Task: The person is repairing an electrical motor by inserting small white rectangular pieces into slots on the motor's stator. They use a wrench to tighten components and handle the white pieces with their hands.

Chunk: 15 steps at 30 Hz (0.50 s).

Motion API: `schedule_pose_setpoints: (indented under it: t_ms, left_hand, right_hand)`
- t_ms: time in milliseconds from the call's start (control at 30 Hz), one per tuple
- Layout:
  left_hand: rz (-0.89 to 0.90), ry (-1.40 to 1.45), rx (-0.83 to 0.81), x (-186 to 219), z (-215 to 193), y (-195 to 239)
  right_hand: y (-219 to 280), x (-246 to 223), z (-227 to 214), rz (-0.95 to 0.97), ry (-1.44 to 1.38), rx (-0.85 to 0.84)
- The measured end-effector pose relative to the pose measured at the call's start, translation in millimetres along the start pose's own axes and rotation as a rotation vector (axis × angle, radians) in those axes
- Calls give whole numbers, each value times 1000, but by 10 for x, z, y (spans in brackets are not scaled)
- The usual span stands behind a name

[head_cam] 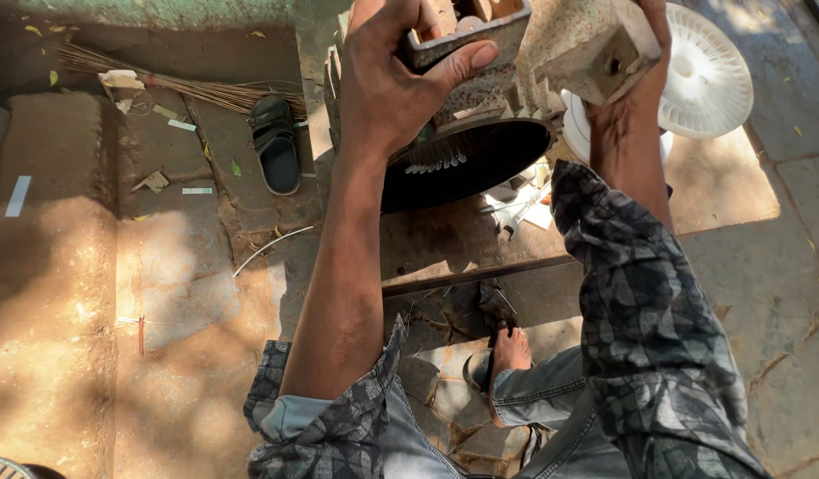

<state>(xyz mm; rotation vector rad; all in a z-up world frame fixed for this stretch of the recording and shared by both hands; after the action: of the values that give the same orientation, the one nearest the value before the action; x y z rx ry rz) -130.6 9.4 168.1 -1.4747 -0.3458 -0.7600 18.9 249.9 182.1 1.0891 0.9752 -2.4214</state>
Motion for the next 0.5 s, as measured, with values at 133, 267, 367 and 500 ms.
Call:
schedule_pose_setpoints:
  t_ms: [133, 267, 367, 500]
  left_hand:
    - [-7, 165, -109, -289, -108, -179]
    - [215, 339, -158, -522, -153, -327]
    - [158, 391, -184, -719, -96, -373]
    - [34, 255, -176, -884, -147, -321]
  right_hand:
    - [212, -170, 121, -28, -27, -20]
    - [311, -167, 137, -113, -58, 78]
    - [249, -122, 88, -152, -29, 159]
    - [184, -17, 65, -147, 4, 161]
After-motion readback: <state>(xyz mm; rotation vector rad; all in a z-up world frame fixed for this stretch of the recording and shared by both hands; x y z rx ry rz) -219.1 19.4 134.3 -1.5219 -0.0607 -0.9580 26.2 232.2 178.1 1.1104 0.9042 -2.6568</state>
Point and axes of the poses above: each hand's wrist, its own y-axis away from the middle knuckle, its own z-axis out of the palm, x = y × z, the point moved 3 cm from there along -y, towards the middle knuckle, and after that the axes turned 15 degrees about x, right-handed, at the moved point
